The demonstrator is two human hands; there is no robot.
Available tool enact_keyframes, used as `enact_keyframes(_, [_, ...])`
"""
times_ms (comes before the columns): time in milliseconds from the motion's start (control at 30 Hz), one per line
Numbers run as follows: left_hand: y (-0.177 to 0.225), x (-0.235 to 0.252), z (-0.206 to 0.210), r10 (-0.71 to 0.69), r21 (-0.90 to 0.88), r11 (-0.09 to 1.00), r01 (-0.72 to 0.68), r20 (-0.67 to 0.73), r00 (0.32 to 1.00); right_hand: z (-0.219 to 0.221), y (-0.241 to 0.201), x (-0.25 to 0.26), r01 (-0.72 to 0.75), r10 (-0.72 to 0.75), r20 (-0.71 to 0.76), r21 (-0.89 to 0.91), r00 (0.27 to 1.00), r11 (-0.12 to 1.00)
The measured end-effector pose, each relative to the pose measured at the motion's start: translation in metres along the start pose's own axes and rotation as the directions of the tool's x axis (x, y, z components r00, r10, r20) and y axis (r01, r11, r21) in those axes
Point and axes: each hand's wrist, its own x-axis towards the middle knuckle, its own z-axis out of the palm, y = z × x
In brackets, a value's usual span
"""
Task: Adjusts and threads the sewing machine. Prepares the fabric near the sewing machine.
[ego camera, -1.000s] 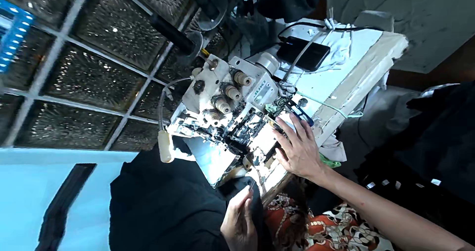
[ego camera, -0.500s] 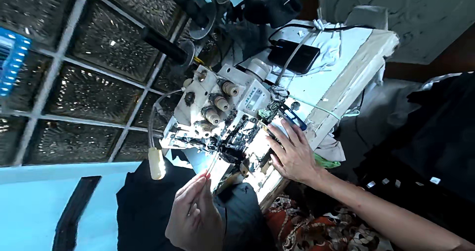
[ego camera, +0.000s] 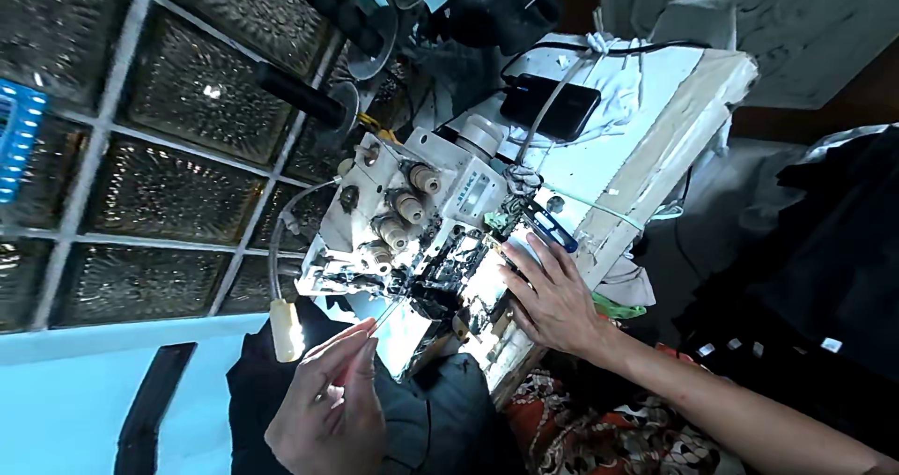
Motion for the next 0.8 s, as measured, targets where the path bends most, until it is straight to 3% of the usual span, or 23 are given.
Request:
enact_keyframes(233, [-0.007, 0.002, 0.002, -0.04, 0.049, 0.998, 0.039, 0.007, 0.999, 0.0, -0.001, 0.0, -0.008, 0.008, 0.003, -0.025, 1.0, 1.0])
enact_keyframes(367, [-0.016, 0.002, 0.0, -0.148, -0.07, 0.986, 0.149, 0.015, 0.989, 0.001, -0.001, 0.0, -0.001, 0.001, 0.002, -0.035, 1.0, 0.999])
enact_keyframes(533, [-0.02, -0.002, 0.013, -0.188, -0.279, 0.948, 0.155, -0.097, 0.977, 0.002, 0.001, 0.0, 0.001, -0.001, -0.013, -0.03, 1.0, 1.0])
enact_keyframes(800, [-0.008, -0.019, 0.028, -0.27, -0.314, 0.934, 0.17, -0.311, 0.911, 0.001, 0.0, 0.0, -0.014, 0.015, 0.007, -0.048, 1.0, 0.999])
